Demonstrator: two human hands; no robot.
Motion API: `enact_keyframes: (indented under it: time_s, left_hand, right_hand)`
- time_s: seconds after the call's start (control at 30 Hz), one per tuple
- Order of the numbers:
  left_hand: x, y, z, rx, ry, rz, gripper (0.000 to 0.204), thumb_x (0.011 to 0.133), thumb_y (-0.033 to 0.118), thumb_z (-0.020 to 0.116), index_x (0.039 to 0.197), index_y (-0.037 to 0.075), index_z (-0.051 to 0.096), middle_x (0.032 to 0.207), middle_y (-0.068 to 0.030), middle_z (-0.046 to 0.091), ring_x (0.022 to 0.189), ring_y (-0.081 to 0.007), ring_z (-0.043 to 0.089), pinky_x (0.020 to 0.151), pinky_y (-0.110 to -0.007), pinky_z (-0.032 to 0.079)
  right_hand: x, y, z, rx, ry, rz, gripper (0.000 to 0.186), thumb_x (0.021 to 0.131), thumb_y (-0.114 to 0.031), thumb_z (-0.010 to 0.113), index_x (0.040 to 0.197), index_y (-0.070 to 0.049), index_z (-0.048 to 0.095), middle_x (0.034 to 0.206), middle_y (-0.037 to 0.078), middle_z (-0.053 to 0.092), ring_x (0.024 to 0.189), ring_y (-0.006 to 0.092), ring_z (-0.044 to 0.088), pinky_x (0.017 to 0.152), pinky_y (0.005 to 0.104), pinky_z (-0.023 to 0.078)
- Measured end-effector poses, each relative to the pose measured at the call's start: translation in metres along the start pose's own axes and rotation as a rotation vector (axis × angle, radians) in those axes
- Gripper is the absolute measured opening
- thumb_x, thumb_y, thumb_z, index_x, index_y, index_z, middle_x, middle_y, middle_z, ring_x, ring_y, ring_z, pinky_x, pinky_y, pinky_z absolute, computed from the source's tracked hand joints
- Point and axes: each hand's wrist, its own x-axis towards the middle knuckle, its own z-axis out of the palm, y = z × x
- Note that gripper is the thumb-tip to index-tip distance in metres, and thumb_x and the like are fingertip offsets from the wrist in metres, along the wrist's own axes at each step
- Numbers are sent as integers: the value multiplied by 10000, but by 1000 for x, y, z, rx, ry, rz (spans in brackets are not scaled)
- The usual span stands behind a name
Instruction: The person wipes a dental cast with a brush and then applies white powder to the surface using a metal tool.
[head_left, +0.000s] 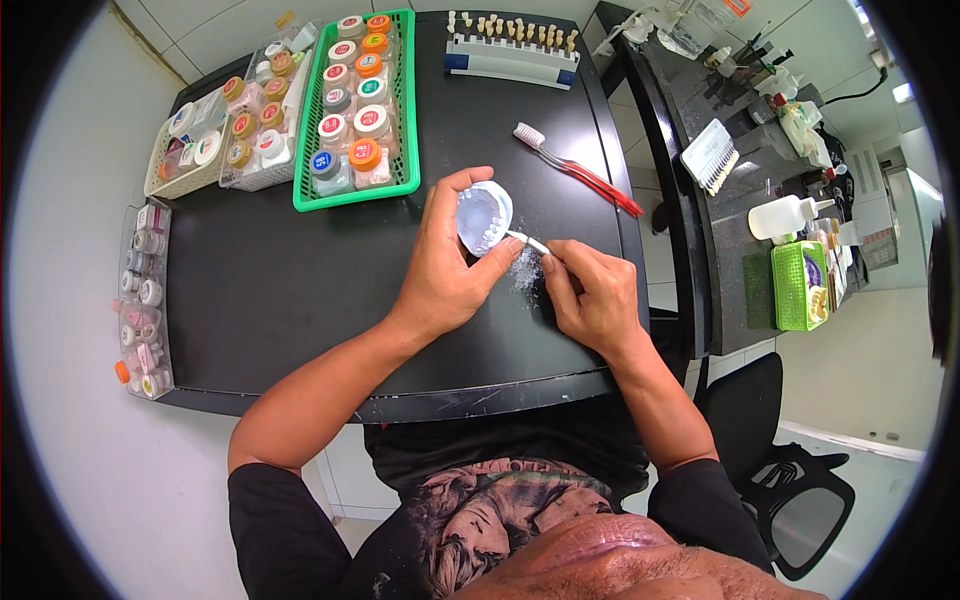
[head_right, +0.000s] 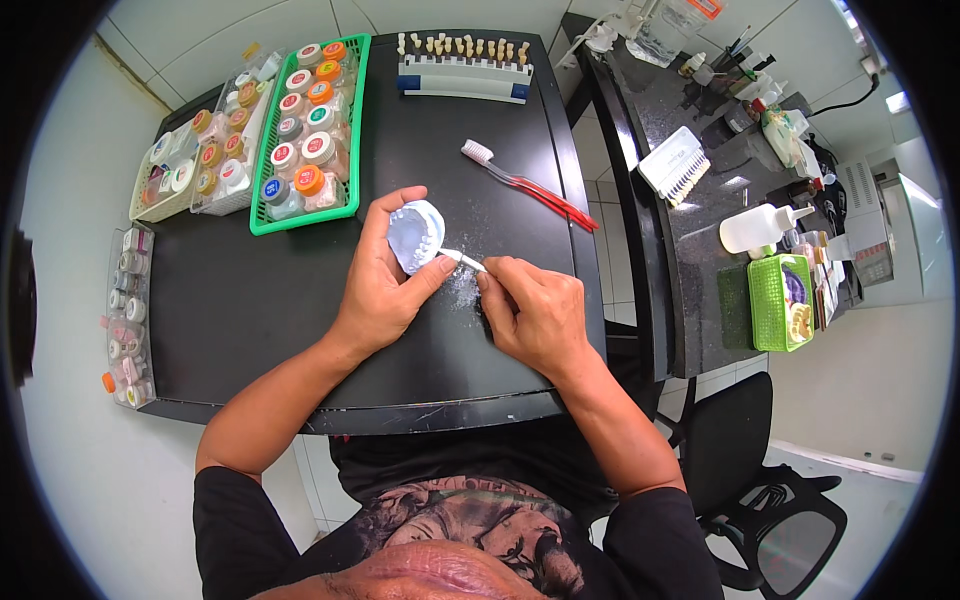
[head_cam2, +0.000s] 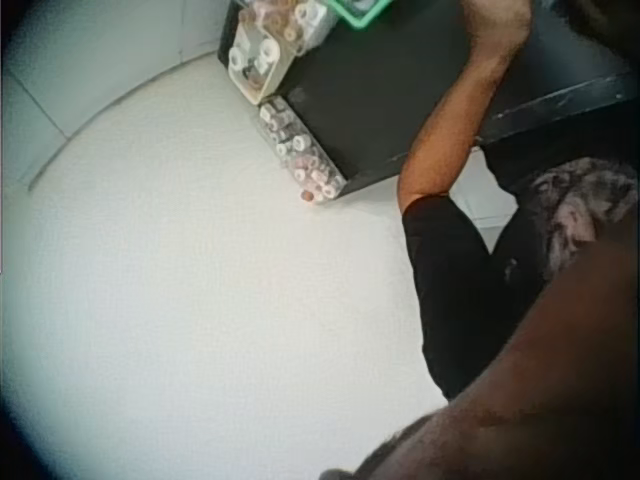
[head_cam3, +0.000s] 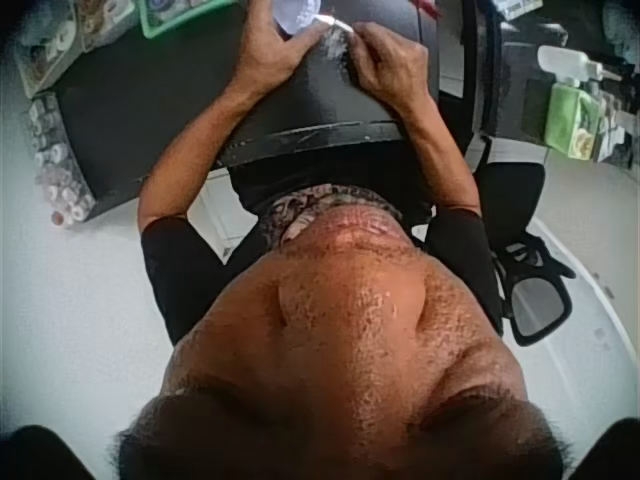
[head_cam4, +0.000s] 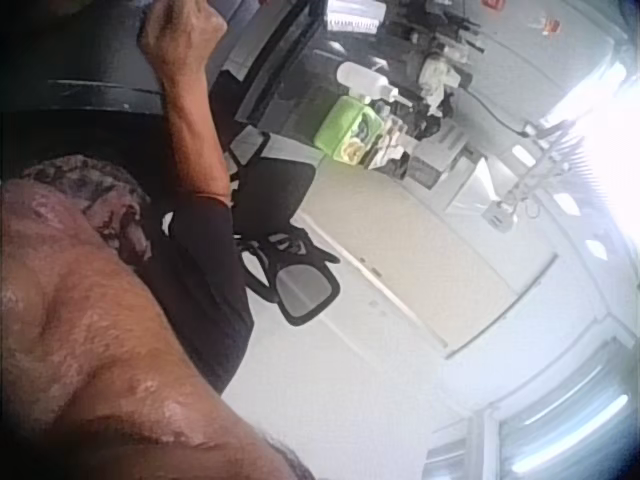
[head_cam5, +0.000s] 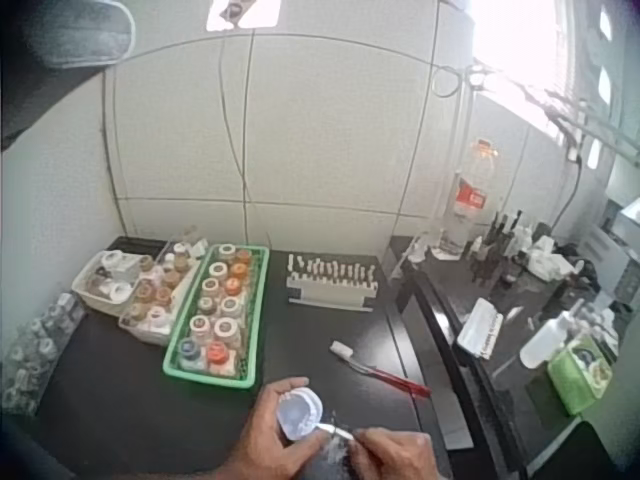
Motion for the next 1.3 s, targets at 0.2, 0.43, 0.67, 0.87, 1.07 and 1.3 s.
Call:
enact_keyframes:
  time_s: [0.2,0.43,0.67,0.87,1.07,1.3]
  left_hand:
    - [0,-1,0,6,10,16,755,1055,-101,784,1697,47,414,1351,-62,629,1235,-124,656,1066,-316,572]
    - [1,-1,0,-9,9,-13,732,1058,-86,795,1676,47,428,1337,-58,639,1215,-118,663,1046,-312,581]
    - [1,-1,-1,73,27,-32,673,1072,-44,815,1637,46,462,1283,-45,662,1157,-104,678,998,-293,589]
    - [2,-5,-2,153,40,-42,663,1069,-15,845,1621,42,481,1264,-36,672,1143,-96,680,984,-282,588]
    - [1,-3,0,105,36,-23,688,1062,-28,841,1639,40,472,1285,-44,673,1162,-104,680,1000,-289,586]
    - [1,-3,-2,116,18,-8,690,1055,-42,832,1638,44,473,1294,-47,670,1173,-107,677,1011,-299,585]
  right_hand:
    - [0,1,0,-11,-5,-9,42,1027,-81,820,1050,-52,801,820,111,773,646,331,749,603,428,564]
    - [-1,1,2,-29,19,-15,61,1013,-80,832,1062,-54,804,824,102,777,643,327,743,603,427,561]
    - [-3,4,4,-59,41,-15,90,1008,-92,848,1085,-62,813,836,95,776,640,323,737,598,427,555]
    - [-2,3,5,-68,58,-10,89,1015,-94,847,1095,-64,820,818,90,764,625,307,729,590,420,550]
    - [-3,4,4,-19,58,11,72,1007,-87,849,1070,-61,827,772,84,746,589,277,713,573,406,539]
    - [-2,2,3,-40,41,1,72,997,-89,856,1059,-63,830,761,79,745,584,268,712,570,404,536]
